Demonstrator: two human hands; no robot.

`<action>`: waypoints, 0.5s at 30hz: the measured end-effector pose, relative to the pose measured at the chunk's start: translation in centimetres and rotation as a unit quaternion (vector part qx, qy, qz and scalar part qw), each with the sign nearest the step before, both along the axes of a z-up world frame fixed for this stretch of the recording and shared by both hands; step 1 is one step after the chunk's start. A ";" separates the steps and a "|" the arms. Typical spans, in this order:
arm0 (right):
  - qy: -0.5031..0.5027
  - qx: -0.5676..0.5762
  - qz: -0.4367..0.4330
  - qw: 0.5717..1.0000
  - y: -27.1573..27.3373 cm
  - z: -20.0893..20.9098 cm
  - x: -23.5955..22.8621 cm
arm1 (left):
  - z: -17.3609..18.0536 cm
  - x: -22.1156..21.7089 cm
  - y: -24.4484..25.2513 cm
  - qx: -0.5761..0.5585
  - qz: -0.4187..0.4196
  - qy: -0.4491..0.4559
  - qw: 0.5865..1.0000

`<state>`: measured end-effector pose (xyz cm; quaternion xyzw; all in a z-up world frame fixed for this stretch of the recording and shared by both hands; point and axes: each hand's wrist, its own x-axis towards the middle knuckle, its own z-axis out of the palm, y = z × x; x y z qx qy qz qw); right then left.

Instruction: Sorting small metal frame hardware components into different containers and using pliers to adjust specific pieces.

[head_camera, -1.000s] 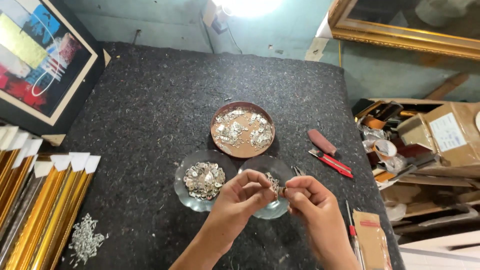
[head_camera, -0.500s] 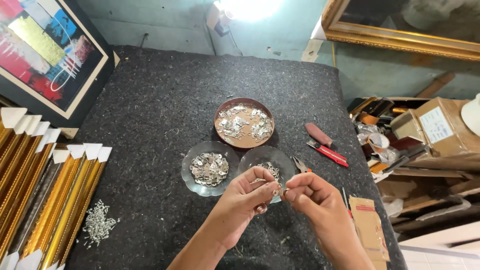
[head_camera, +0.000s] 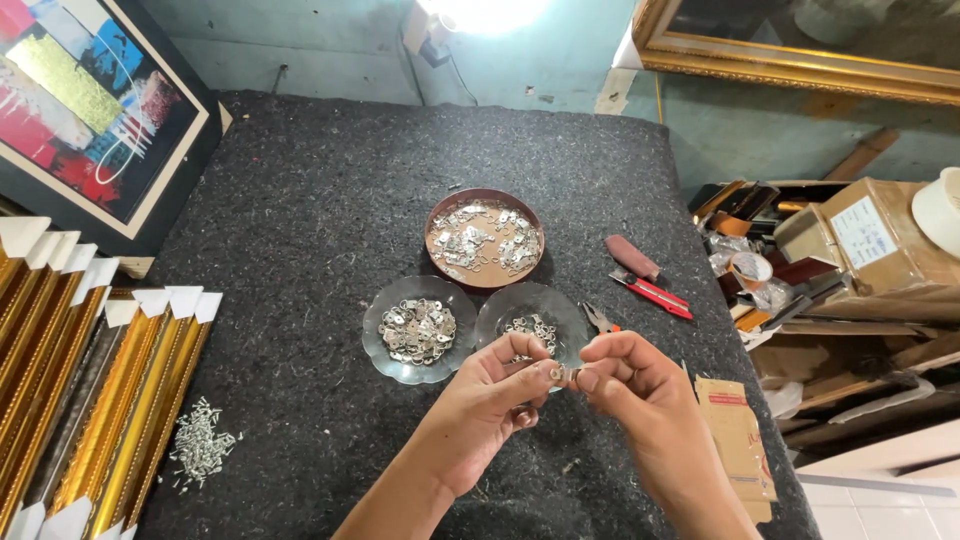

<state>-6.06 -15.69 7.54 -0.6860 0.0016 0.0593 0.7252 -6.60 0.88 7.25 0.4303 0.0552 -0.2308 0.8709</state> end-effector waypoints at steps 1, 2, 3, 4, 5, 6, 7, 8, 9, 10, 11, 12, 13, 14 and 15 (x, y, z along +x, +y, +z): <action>0.000 0.000 0.000 1.000 0.1 0.3 -0.1 | -0.1 0.0 0.0 0.000 0.000 0.000 1.000; 0.004 -0.012 -0.002 1.000 0.3 0.6 -0.1 | -0.2 0.0 0.0 0.013 0.004 -0.002 1.000; 0.008 -0.024 -0.005 1.000 0.4 0.9 -0.1 | -0.3 0.0 -0.1 0.025 0.009 -0.005 1.000; 0.009 -0.025 -0.004 1.000 0.3 0.8 0.0 | 0.0 -0.1 -0.2 0.025 0.009 -0.003 1.000; -0.001 -0.027 0.000 1.000 0.3 0.7 0.1 | 0.2 -0.2 -0.3 0.041 0.023 -0.023 0.999; -0.011 -0.029 0.004 1.000 0.2 0.5 0.1 | 0.4 -0.3 -0.4 0.058 0.038 -0.042 0.997; -0.010 -0.029 0.004 1.000 0.3 0.7 0.1 | 0.3 -0.4 -0.5 0.057 0.038 -0.041 0.997; -0.008 -0.033 -0.001 0.999 0.4 0.9 0.2 | 0.3 -0.4 -0.6 0.062 0.053 -0.048 0.996; -0.007 -0.037 -0.006 0.999 0.5 1.1 0.2 | 0.3 -0.4 -0.7 0.067 0.067 -0.055 0.994; -0.007 -0.037 -0.006 0.999 0.5 1.0 0.3 | 0.5 -0.4 -0.7 0.067 0.067 -0.055 0.994; -0.015 -0.041 -0.005 0.999 0.5 0.9 0.4 | 0.7 -0.4 -0.7 0.073 0.076 -0.078 0.991; -0.022 -0.045 -0.004 0.999 0.5 0.9 0.4 | 0.9 -0.5 -0.7 0.078 0.084 -0.099 0.988; -0.021 -0.045 -0.004 0.999 0.5 1.0 0.4 | 1.0 -0.5 -0.7 0.078 0.084 -0.098 0.989; -0.014 -0.045 -0.014 0.999 0.6 1.1 0.4 | 1.1 -0.5 -0.6 0.188 0.109 -0.175 0.960; -0.006 -0.046 -0.025 0.999 0.6 1.1 0.3 | 1.2 -0.5 -0.6 0.295 0.133 -0.246 0.914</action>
